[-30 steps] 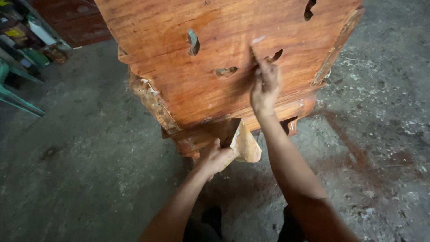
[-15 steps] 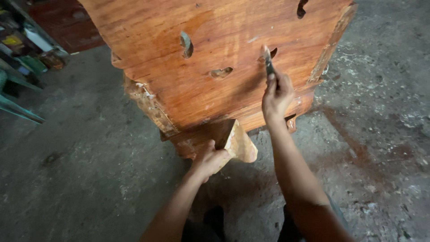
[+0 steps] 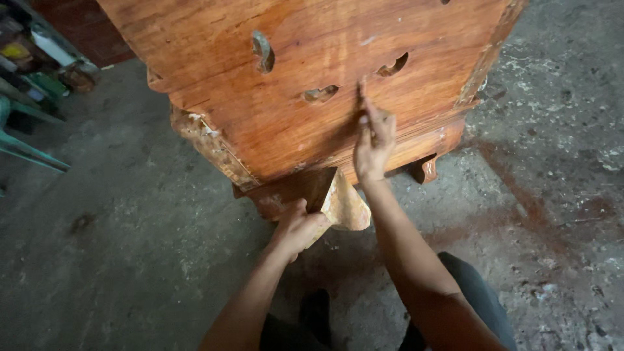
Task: The person kneels on the workshop floor and works over carved wooden furniture pieces, holding a triangular sanding block in one hand and a small scraping blade in the other. They scrape residue from flat surfaces and around cutout openings, reposition the furniture, and continue scraping and sanding different panels and edges.
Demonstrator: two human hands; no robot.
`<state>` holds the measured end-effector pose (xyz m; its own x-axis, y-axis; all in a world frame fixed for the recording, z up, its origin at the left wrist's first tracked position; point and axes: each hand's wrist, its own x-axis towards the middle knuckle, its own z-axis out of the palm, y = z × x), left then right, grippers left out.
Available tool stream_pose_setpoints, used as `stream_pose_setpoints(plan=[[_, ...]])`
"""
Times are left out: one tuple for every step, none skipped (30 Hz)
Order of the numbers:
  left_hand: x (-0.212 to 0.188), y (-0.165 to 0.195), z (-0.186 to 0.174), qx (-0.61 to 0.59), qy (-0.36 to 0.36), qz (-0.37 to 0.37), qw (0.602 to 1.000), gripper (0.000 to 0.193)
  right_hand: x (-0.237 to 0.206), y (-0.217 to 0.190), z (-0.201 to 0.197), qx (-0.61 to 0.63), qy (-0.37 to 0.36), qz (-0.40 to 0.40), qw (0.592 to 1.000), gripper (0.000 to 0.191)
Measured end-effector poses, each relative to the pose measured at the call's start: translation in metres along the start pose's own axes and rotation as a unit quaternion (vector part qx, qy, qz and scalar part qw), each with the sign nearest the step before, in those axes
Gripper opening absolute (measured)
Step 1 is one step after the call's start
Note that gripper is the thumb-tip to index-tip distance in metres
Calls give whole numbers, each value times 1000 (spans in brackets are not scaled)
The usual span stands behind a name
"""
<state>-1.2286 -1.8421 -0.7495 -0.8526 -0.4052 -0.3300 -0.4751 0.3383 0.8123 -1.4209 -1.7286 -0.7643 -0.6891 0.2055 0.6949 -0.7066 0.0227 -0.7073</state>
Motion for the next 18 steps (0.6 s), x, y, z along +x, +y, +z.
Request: stream_pose_setpoints(plan=[[0,0,-1,7,5,10,1000,42,-2,0,1,21,-19,3,1000,30],[0,-1,-1,14,11,21,1000,43,-4,0,2,42,-36,6,998,30],[-1,-1,-2,6,0,22,1000,42,-6,2,2,65,-54,9,996,30],[-2,0,-3,-3,-8,25,1000,42,-7,4,2,54,-21,16,998,29],[-3,0,-3,-12,-16,26,999,41,-7,6,2,43,10,24,999,28],[-4,0,-4,-19,-14,24,999,42,-7,9,2,30,41,32,998,27],[-6,1,-5,-26,-12,22,999,42,-6,11,2,1,3,-6,1000,30],[-7,2,-5,-32,-9,23,999,42,-4,13,3,-27,-33,-47,998,33],[-7,3,-5,-24,-13,25,999,42,-2,14,3,-54,-67,-91,992,36],[-7,4,-6,-16,-15,28,999,41,1,14,4,29,-51,-71,996,34],[-7,5,-6,-8,-16,31,999,41,4,14,5,113,-36,-50,992,33],[-7,6,-6,7,-6,27,1000,41,7,12,5,195,-23,-27,980,33],[-7,7,-6,21,3,21,1000,42,10,11,5,118,-13,-24,993,37],[-7,7,-5,37,10,14,999,43,11,9,5,37,-3,-20,999,41],[-7,7,-5,7,13,47,999,43,12,8,3,-45,10,-16,999,47],[-7,7,-5,-21,14,81,996,44,11,6,1,-34,-13,-35,999,45],[-8,7,-4,-49,13,116,992,45,9,5,-1,-26,-35,-52,998,43],[-8,8,-4,-45,9,88,995,45,7,5,-4,-17,-58,-69,996,41]])
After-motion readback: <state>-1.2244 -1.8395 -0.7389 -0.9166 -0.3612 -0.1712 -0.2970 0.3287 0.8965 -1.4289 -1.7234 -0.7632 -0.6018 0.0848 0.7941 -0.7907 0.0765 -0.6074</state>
